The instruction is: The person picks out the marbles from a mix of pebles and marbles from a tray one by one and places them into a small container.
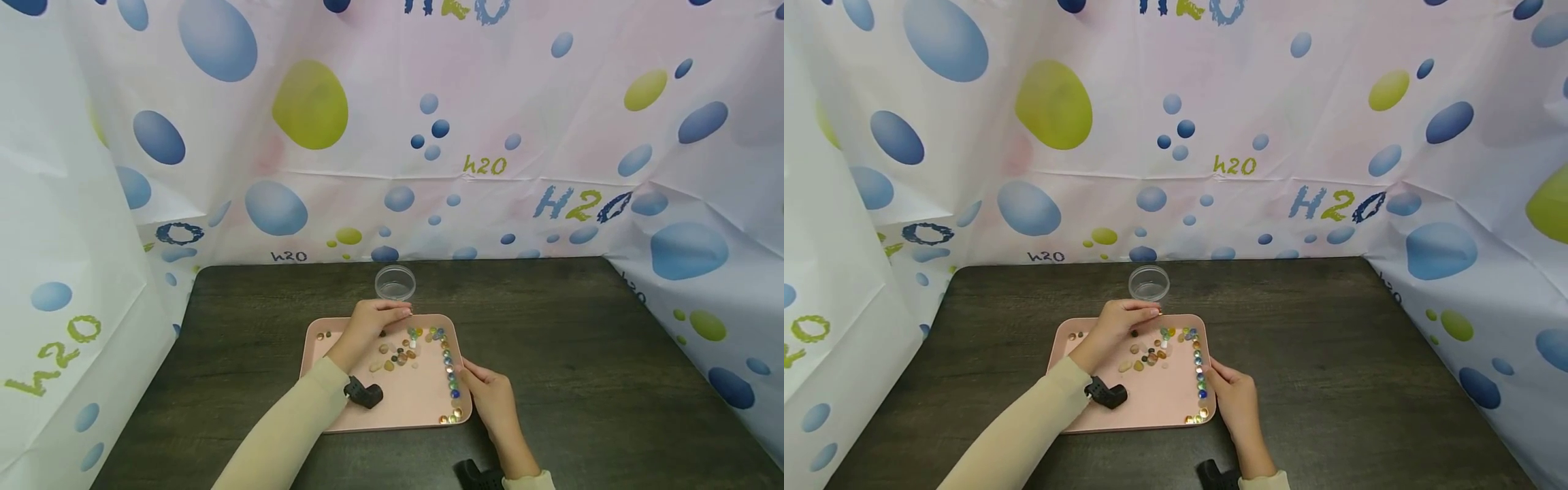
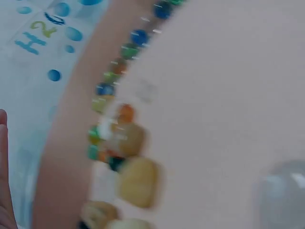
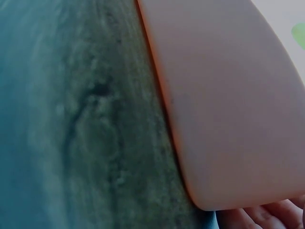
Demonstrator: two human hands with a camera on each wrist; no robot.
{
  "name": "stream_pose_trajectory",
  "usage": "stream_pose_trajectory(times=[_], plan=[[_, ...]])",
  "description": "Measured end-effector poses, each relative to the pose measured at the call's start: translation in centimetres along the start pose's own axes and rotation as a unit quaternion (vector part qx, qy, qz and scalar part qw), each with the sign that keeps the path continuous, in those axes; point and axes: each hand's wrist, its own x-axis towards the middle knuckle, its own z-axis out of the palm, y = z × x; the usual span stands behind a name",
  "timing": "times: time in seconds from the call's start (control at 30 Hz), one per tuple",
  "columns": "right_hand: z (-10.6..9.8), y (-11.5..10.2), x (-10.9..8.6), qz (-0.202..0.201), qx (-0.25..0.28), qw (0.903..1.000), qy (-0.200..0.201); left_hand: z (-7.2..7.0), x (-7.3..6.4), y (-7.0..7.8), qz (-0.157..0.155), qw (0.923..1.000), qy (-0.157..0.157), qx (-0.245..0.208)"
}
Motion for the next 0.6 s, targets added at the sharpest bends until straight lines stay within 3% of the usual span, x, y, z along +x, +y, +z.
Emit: stream_pose_trajectory(times=[0.17,0.4,0.5,0.6], plan=[[0.0,0.0,0.0,0.001,-0.003,1.0000,0.005,-0.1,0.5,1.9,0.017,0.9967,0.011,-0.078],[0.0,-0.1,0.0,-0.003,-0.010,0.9999,0.006,-0.4,1.6,3.7,0.025,0.9829,0.034,-0.179],[0.0,-0.1,0.0,0.001,-0.007,1.0000,0.004,-0.8,2.1,4.2,0.033,0.9782,0.041,-0.201],[-0.1,-0.1,0.0,0.007,-0.004,1.0000,-0.002,-1.3,2.4,4.5,0.044,0.9785,0.050,-0.195]])
